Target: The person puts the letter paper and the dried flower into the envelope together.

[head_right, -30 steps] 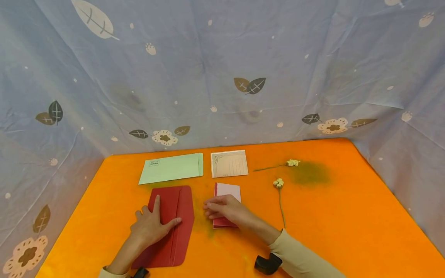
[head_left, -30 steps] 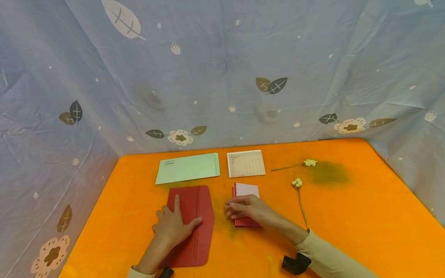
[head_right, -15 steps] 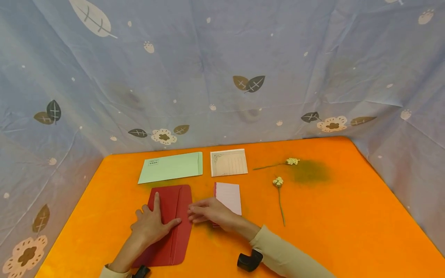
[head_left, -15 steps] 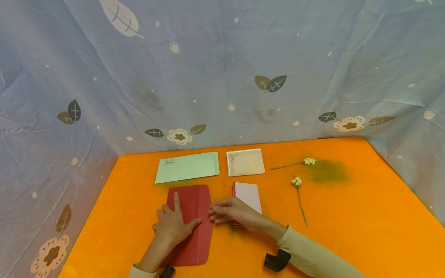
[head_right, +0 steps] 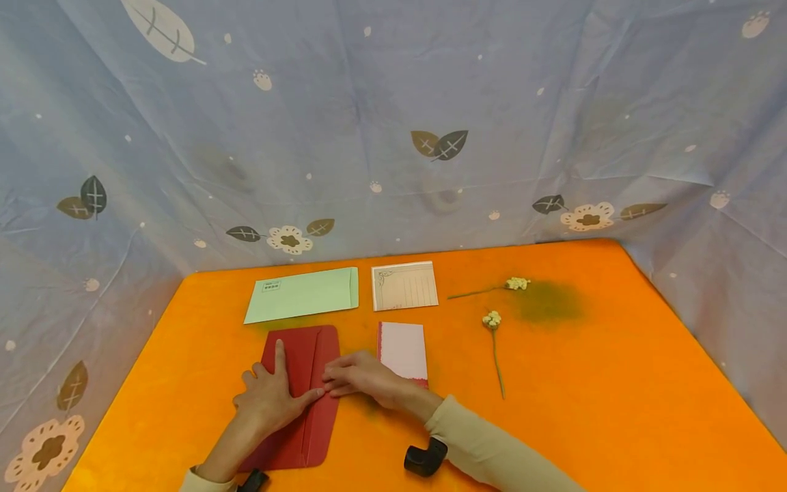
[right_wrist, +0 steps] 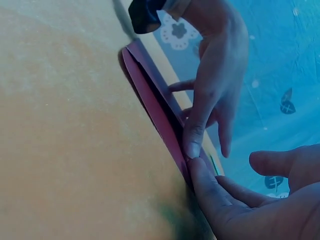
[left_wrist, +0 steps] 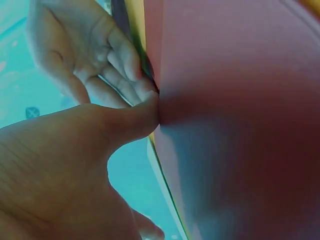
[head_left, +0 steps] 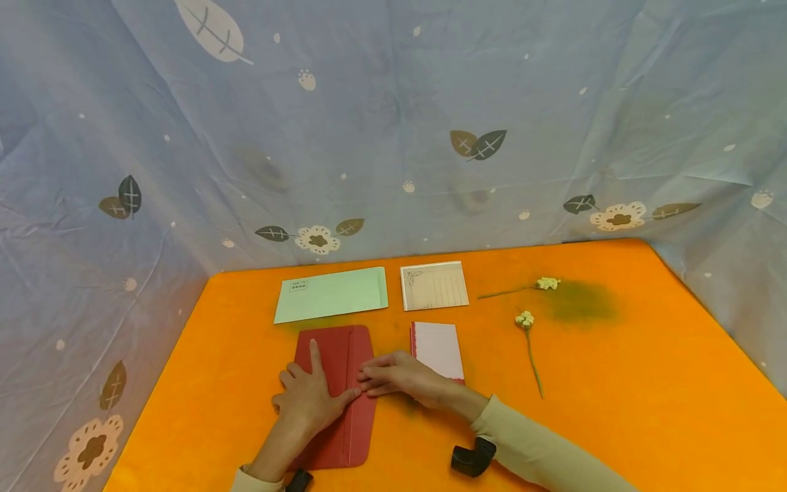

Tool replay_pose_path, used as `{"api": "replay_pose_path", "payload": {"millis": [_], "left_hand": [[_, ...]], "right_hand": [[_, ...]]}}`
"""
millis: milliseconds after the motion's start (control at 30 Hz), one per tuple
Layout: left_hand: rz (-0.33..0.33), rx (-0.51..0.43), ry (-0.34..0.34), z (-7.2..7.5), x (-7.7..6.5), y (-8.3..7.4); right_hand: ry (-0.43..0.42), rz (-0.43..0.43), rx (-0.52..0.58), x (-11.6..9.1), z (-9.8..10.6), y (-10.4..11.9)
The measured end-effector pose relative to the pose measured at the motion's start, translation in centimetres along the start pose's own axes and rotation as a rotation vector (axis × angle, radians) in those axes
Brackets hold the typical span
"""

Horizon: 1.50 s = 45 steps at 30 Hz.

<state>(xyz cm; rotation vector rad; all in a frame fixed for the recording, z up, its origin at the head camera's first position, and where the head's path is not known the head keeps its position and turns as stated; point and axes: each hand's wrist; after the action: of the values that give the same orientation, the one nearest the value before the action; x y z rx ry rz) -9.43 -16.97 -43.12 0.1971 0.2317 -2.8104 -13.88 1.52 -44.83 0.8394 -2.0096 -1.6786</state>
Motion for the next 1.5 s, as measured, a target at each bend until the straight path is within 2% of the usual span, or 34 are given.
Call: {"api": "replay_pose_path", "payload": {"millis": [233, 500, 633, 867, 967, 1500], "left_hand": [[-0.004, -0.007, 0.012, 0.2, -0.1, 0.1], [-0.037, -0.015, 0.054, 0.3, 0.1, 0.3], [-0.080, 0.010, 0.054, 0.4, 0.1, 0.3], [-0.208, 0.046, 0.026, 0.7, 0.1, 0.3], [-0.235, 0.045, 0.034, 0.8, 0.2, 0.4], [-0.253, -0.053, 0.083, 1.2, 0.3, 1.2]], "right_hand": [[-0.042, -0.017, -0.003, 1.1, -0.9, -0.2], [-0.028, -0.005, -0.025, 1.9, -1.5, -0.4], [-0.016, 0.005, -0.030, 1.9, -1.5, -0.5], [0.000, 0.013, -0.016, 1.7, -1.4, -0.6], [0.001, 0.013, -0.008, 1.6, -1.4, -0.5], [-0.015, -0.012, -0.014, 1.8, -1.4, -0.5]]}}
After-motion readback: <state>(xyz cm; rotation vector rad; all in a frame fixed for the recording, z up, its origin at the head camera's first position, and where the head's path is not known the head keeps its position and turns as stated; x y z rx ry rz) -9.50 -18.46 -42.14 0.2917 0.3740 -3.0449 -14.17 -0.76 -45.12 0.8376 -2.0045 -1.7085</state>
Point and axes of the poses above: each hand's wrist, its own x-axis towards the middle knuckle, its own z-axis out of the back of the hand, y = z × x, and after that the axes turned 8 degrees about z, right-handed
